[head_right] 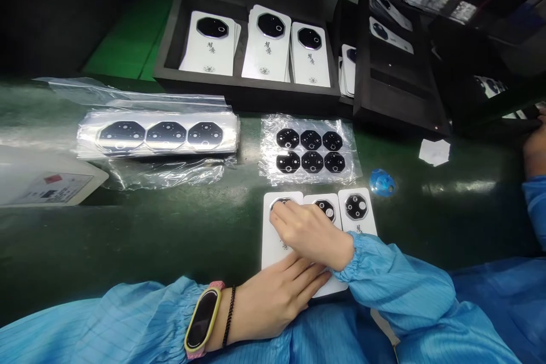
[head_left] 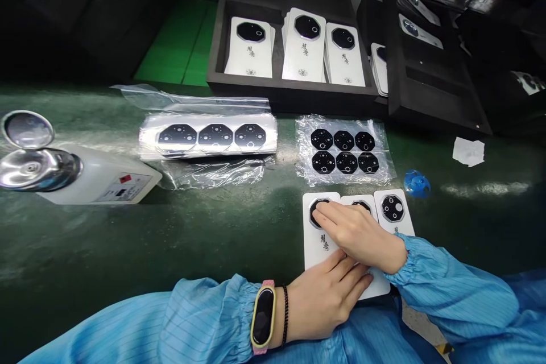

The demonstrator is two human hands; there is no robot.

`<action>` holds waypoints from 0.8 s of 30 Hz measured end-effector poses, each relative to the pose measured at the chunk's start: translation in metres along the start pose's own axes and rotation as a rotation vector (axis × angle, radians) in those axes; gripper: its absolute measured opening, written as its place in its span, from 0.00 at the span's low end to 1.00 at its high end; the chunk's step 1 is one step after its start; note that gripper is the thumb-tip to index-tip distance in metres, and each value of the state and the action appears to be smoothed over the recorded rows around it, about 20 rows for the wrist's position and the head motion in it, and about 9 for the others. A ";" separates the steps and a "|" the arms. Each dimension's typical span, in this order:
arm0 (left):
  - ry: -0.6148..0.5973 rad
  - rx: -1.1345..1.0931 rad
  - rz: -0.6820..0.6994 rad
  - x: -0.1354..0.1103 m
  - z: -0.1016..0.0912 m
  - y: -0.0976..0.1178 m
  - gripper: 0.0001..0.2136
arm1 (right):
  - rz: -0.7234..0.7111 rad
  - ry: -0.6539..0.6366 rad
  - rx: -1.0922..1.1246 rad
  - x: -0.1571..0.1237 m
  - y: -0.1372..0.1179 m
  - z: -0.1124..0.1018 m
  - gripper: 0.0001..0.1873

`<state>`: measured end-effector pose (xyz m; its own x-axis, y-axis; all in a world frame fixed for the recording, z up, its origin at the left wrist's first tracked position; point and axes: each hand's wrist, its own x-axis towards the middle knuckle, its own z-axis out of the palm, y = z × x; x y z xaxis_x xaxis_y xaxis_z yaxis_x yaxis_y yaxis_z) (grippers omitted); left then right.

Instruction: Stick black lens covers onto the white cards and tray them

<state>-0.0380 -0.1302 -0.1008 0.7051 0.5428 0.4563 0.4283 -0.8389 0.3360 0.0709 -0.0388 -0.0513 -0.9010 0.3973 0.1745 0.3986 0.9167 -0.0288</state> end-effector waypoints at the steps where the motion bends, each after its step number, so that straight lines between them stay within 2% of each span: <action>1: 0.003 0.001 0.000 0.000 0.000 0.000 0.17 | 0.002 -0.004 0.003 0.000 0.000 0.000 0.17; 6: -0.017 0.005 0.008 -0.001 -0.001 0.000 0.17 | 0.011 -0.008 0.040 0.000 0.001 0.002 0.15; 8: -0.037 0.022 0.019 -0.001 -0.003 0.000 0.17 | 0.045 -0.012 0.123 0.000 0.006 0.000 0.15; 11: -0.066 0.059 0.024 0.000 -0.007 -0.001 0.17 | 0.181 0.083 0.489 -0.003 0.018 -0.011 0.12; 14: -0.130 0.079 0.038 0.004 -0.012 -0.001 0.18 | 0.439 0.219 1.026 -0.012 0.026 -0.028 0.06; 17: -0.227 0.102 0.077 0.007 -0.015 0.000 0.20 | 0.650 0.285 1.500 -0.027 0.027 -0.041 0.08; 21: -0.247 0.165 0.130 0.009 -0.013 0.000 0.21 | 0.721 0.320 1.923 -0.048 0.026 -0.052 0.14; 24: -0.269 0.224 0.193 0.011 -0.010 -0.001 0.23 | 0.748 0.402 2.040 -0.067 0.029 -0.060 0.15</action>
<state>-0.0366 -0.1235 -0.0877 0.8948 0.3687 0.2516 0.3650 -0.9289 0.0631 0.1535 -0.0411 -0.0051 -0.5340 0.8138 -0.2292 -0.3569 -0.4627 -0.8115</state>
